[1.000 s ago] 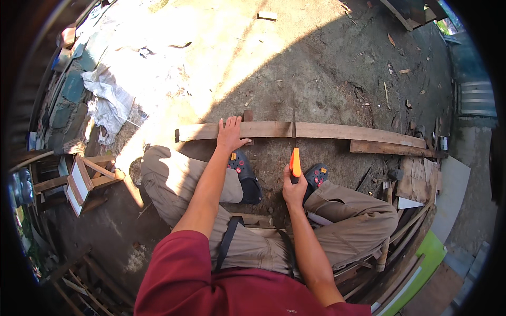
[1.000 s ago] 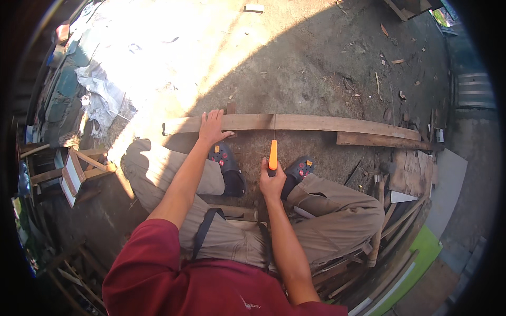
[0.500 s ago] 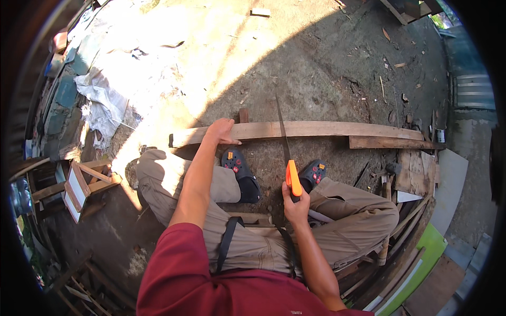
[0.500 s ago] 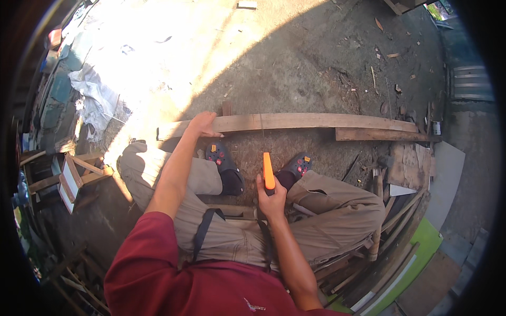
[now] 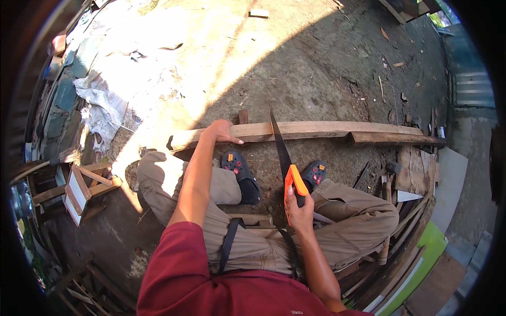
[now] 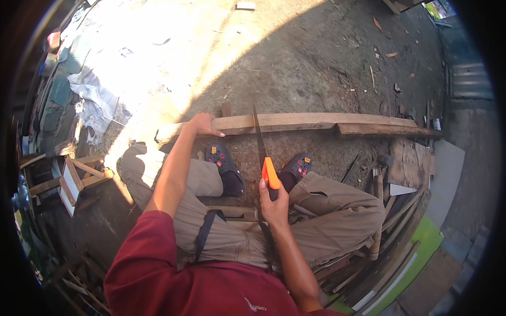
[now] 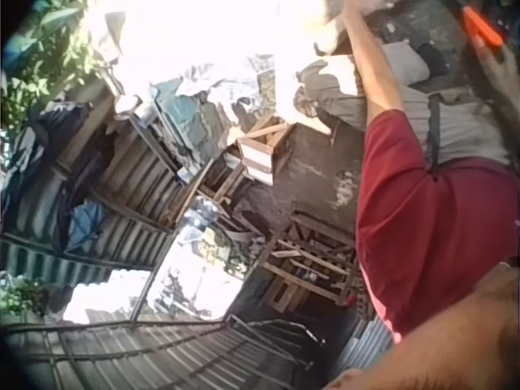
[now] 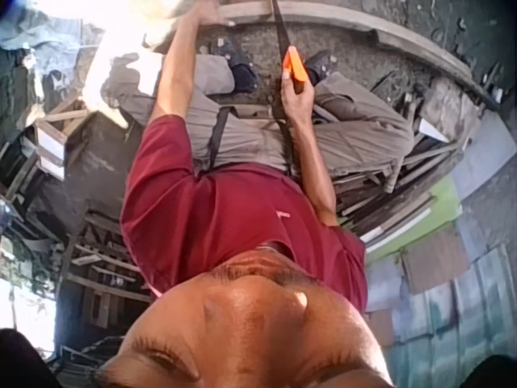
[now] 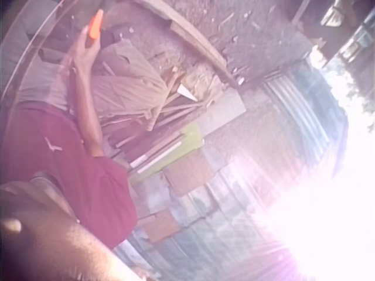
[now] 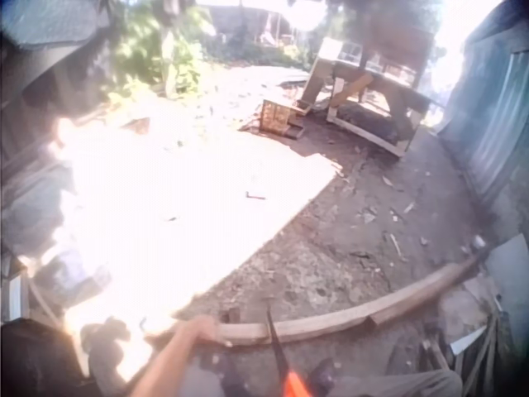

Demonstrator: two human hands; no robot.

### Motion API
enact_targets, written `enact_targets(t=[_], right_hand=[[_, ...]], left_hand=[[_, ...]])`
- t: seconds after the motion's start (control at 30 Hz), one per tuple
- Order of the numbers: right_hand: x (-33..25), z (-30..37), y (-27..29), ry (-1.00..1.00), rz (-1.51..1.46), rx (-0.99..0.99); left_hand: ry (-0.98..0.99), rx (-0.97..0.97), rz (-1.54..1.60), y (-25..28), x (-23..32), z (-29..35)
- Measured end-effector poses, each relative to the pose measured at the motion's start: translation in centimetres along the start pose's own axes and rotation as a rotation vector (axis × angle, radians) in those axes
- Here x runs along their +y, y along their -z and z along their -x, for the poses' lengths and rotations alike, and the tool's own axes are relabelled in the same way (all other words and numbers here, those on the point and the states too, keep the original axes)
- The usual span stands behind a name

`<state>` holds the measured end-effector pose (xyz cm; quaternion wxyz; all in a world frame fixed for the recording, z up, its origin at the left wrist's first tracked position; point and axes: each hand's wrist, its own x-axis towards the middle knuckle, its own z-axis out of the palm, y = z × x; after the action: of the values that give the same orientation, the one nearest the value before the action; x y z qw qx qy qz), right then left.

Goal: The person sits on the ground and uses a hand saw to cut a long wooden plank. They hold the plank with one hand and saw with the other, making several cuts along its length. The plank is repositioned between cuts, and the saw is set down briefly before resuming.

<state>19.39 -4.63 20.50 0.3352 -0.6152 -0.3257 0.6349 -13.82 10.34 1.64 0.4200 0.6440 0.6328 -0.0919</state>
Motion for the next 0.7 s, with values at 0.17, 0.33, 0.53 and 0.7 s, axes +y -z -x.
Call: enact_targets(t=[0.17, 0.33, 0.53, 0.7], right_hand=[[-3.1, 0.4, -0.5, 0.013, 0.199, -0.031], [0.1, 0.4, 0.0, 0.021, 0.293, -0.024], [3.7, 1.4, 0.6, -0.024, 0.388, 0.019], [1.2, -0.7, -1.1, 0.024, 0.408, 0.046]], left_hand=[[-0.073, 0.094, -0.091, -1.9, -0.7, 0.4], [-0.116, 0.205, -0.157, -4.4, -0.9, 0.2], [-0.055, 0.029, -0.144, -2.8, -0.8, -1.0], [-0.043, -0.018, -0.101, -2.1, -1.6, -1.3]])
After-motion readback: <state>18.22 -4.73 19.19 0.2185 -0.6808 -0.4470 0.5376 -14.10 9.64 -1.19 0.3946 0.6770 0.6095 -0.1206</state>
